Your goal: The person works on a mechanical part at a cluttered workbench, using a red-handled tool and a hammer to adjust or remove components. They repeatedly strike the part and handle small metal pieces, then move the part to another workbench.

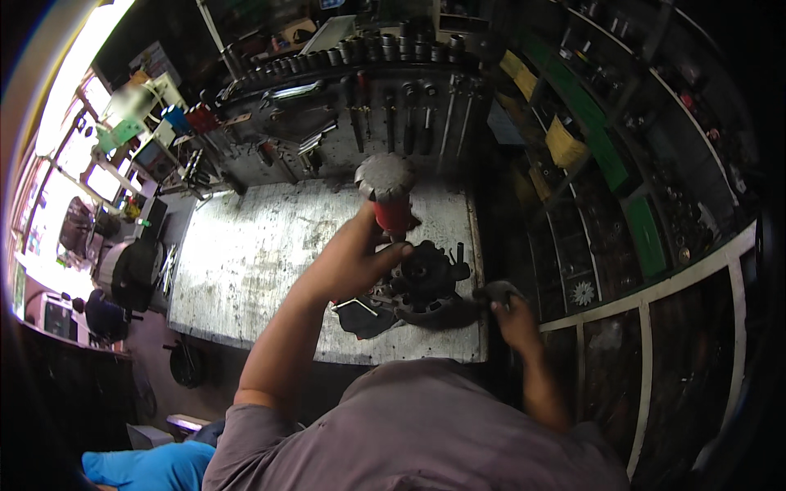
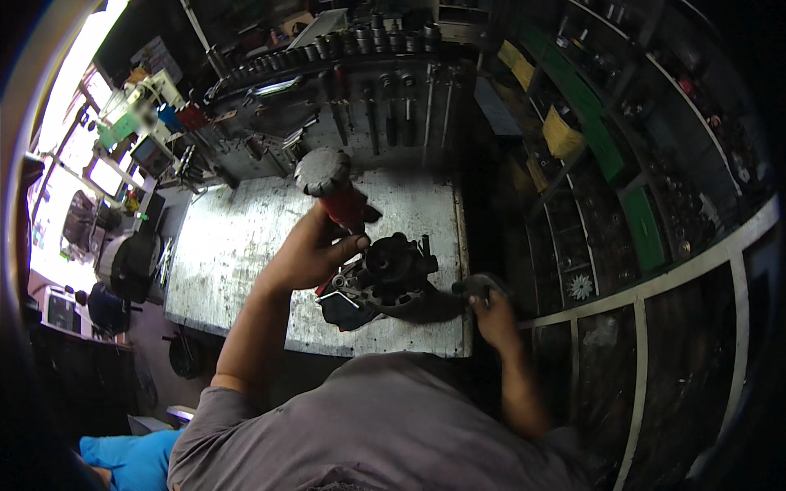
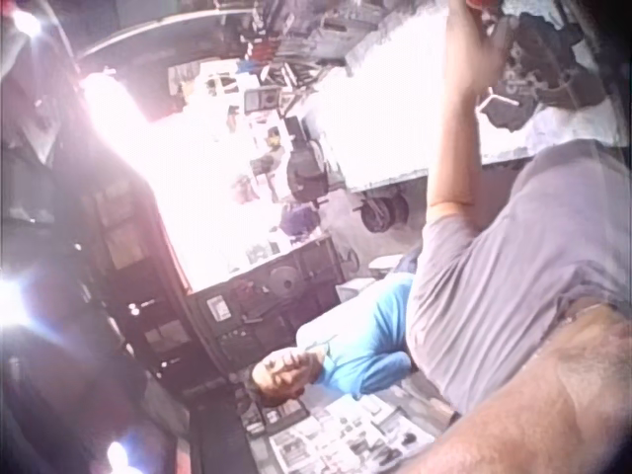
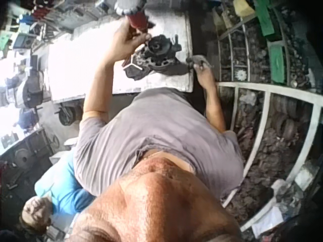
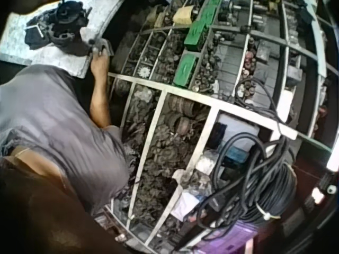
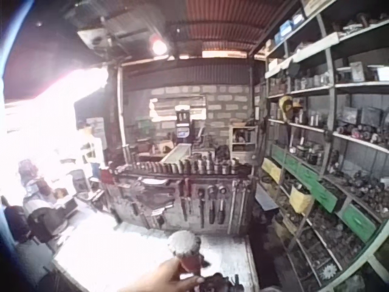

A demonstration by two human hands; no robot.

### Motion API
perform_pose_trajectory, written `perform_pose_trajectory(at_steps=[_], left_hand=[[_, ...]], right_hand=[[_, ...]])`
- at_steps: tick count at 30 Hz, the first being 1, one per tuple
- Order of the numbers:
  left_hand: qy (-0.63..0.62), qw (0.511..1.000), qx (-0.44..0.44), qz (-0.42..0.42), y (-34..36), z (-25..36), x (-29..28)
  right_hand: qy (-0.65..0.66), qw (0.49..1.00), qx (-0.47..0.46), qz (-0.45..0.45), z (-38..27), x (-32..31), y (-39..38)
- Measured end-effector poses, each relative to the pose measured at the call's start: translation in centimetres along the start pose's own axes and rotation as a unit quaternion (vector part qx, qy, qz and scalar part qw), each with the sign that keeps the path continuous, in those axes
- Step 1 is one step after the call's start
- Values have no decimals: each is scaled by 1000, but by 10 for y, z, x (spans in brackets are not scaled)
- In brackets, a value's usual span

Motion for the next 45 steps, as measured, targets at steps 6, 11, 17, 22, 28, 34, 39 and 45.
perform_pose_trajectory(at_steps=[6, 11, 17, 22, 28, 34, 39, 45], left_hand=[[137, 988, 14, -67, -12, -22, 2], [131, 990, 17, -40, -1, -14, 1], [-41, 994, 81, -61, 20, -1, 28], [-21, 994, 83, -70, 25, 0, 48], [19, 996, 44, -75, 21, -12, 56], [80, 994, 43, -67, 17, -18, 57], [90, 991, 57, -84, 18, -11, 63], [171, 978, 56, -103, 19, -4, 62]], right_hand=[[19, 998, 37, 55, 29, 21, -37], [-1, 996, -4, 95, 38, 14, -46], [47, 993, 38, 104, 56, 12, -51], [71, 989, 25, 124, 68, 5, -48], [75, 988, 50, 122, 75, -8, -41], [72, 984, 13, 160, 68, -19, -42], [61, 989, 58, 119, 68, -21, -43], [85, 988, 43, 118, 61, -22, -45]])
Point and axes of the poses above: each hand's wrist, its own y-axis towards the middle knuckle, its own x-axis out of the palm, z = x × y, the point moved 4 cm from there along y, towards the middle knuckle, and after that the axes turned 5 degrees about x, right-handed, at the moved point
